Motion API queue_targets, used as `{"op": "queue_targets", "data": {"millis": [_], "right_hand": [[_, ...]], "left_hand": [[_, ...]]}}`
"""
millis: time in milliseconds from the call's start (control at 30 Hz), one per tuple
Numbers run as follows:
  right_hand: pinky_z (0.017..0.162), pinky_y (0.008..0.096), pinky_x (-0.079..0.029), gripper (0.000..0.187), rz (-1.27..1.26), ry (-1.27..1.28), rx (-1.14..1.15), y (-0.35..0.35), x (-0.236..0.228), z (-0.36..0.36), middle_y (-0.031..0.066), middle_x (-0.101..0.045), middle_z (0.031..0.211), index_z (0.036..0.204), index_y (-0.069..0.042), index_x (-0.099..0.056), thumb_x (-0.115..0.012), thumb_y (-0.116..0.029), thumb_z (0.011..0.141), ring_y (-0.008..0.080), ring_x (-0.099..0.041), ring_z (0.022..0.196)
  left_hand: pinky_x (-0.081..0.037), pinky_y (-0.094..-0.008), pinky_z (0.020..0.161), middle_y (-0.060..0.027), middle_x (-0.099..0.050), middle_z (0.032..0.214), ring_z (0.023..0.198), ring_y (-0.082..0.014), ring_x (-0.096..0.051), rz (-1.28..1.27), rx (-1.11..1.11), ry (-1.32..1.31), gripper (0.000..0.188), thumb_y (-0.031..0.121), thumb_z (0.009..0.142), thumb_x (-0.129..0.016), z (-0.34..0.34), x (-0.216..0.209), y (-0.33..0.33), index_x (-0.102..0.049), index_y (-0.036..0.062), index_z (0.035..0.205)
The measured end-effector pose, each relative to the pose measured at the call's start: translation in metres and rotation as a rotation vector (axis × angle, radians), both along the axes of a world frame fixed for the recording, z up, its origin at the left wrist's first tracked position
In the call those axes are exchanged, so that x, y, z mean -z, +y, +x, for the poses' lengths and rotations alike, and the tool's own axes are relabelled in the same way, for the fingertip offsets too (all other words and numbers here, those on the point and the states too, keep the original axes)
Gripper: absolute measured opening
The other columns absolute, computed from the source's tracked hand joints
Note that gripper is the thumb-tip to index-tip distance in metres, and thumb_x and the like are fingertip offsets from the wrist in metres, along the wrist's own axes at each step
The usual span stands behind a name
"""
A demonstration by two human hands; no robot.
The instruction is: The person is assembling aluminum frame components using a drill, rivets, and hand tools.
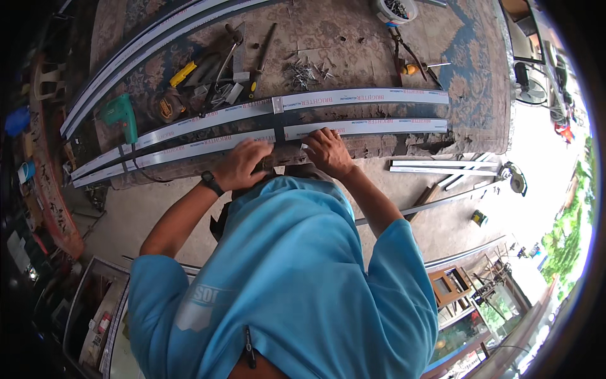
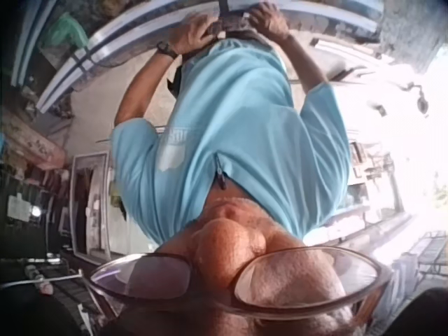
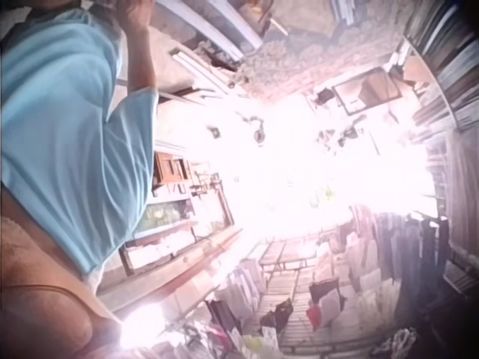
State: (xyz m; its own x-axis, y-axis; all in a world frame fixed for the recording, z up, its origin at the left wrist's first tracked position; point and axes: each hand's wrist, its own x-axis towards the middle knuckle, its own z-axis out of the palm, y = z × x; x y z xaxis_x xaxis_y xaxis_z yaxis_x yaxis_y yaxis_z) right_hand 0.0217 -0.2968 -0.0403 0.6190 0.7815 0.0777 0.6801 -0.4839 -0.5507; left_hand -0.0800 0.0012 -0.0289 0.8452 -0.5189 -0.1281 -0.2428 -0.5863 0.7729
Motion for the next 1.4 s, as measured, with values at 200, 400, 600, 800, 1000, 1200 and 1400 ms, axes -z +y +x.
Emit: {"op": "queue_targets", "data": {"millis": [200, 400, 600, 800, 1000, 1200, 1400], "right_hand": [[0.082, 0.0431, -0.05, 0.012, 0.055, 0.106, 0.162, 0.004, -0.002, -0.005, 0.008, -0.067, 0.094, 0.1, -0.009, -0.07, -0.072, -0.008, 0.088, 0.0297, -0.064, 0.093], [0.073, 0.039, -0.058, 0.012, 0.246, 0.436, 0.382, 0.033, -0.036, 0.008, 0.0134, -0.074, 0.093, 0.1, -0.002, -0.072, -0.074, -0.006, 0.088, 0.0321, -0.072, 0.083], [0.071, 0.0393, -0.056, 0.017, 0.242, 0.445, 0.215, 0.066, -0.012, 0.016, 0.0125, -0.071, 0.091, 0.101, -0.004, -0.073, -0.078, -0.009, 0.086, 0.0303, -0.07, 0.085], [0.081, 0.0463, -0.053, 0.018, 0.248, 0.174, 0.27, 0.078, 0.002, 0.007, 0.0121, -0.062, 0.099, 0.098, -0.009, -0.07, -0.079, -0.01, 0.082, 0.037, -0.063, 0.095], [0.087, 0.0478, -0.051, 0.041, 0.191, 0.166, 0.152, 0.074, -0.01, 0.011, 0.0154, -0.061, 0.105, 0.11, -0.009, -0.065, -0.084, -0.017, 0.074, 0.0382, -0.061, 0.1], [0.09, 0.0461, -0.049, 0.044, 0.04, 0.108, 0.032, 0.08, -0.021, 0.012, 0.0108, -0.064, 0.101, 0.112, -0.009, -0.065, -0.084, -0.019, 0.073, 0.0328, -0.061, 0.103], [0.083, 0.0433, -0.047, 0.036, -0.034, 0.111, 0.124, 0.09, -0.022, -0.005, 0.0024, -0.07, 0.089, 0.109, -0.012, -0.062, -0.079, -0.016, 0.078, 0.0279, -0.066, 0.091]], "left_hand": [[-0.032, -0.0541, 0.12, -0.0138, -0.058, 0.138, 0.135, -0.033, -0.051, 0.005, -0.084, -0.162, 0.063, 0.022, 0.078, -0.082, 0.005, 0.014, -0.036, -0.056, 0.0096, 0.133], [-0.043, -0.0498, 0.105, -0.0079, -0.061, 0.126, 0.12, -0.0326, -0.056, 0.047, -0.392, -0.273, 0.064, 0.021, 0.071, -0.087, 0.038, 0.02, -0.031, -0.06, 0.0117, 0.129], [-0.045, -0.0476, 0.101, -0.0065, -0.062, 0.125, 0.118, -0.0301, -0.056, 0.051, -0.411, -0.216, 0.061, 0.022, 0.071, -0.088, 0.038, 0.028, -0.031, -0.062, 0.0143, 0.126], [-0.044, -0.0494, 0.103, -0.0076, -0.062, 0.126, 0.119, -0.0319, -0.056, 0.039, -0.43, -0.217, 0.063, 0.026, 0.071, -0.088, 0.036, 0.032, -0.03, -0.062, 0.0133, 0.127], [-0.045, -0.0469, 0.1, -0.0053, -0.063, 0.122, 0.117, -0.0287, -0.057, 0.031, -0.457, -0.246, 0.063, 0.023, 0.067, -0.089, 0.033, 0.032, -0.031, -0.063, 0.0136, 0.123], [-0.045, -0.0466, 0.099, -0.0031, -0.064, 0.121, 0.116, -0.0272, -0.057, 0.046, -0.464, -0.242, 0.061, 0.026, 0.067, -0.087, 0.033, 0.037, -0.031, -0.063, 0.014, 0.122], [-0.045, -0.0464, 0.096, -0.0019, -0.065, 0.12, 0.116, -0.0267, -0.058, 0.033, -0.486, -0.231, 0.059, 0.025, 0.066, -0.085, 0.034, 0.04, -0.032, -0.064, 0.015, 0.121]]}}
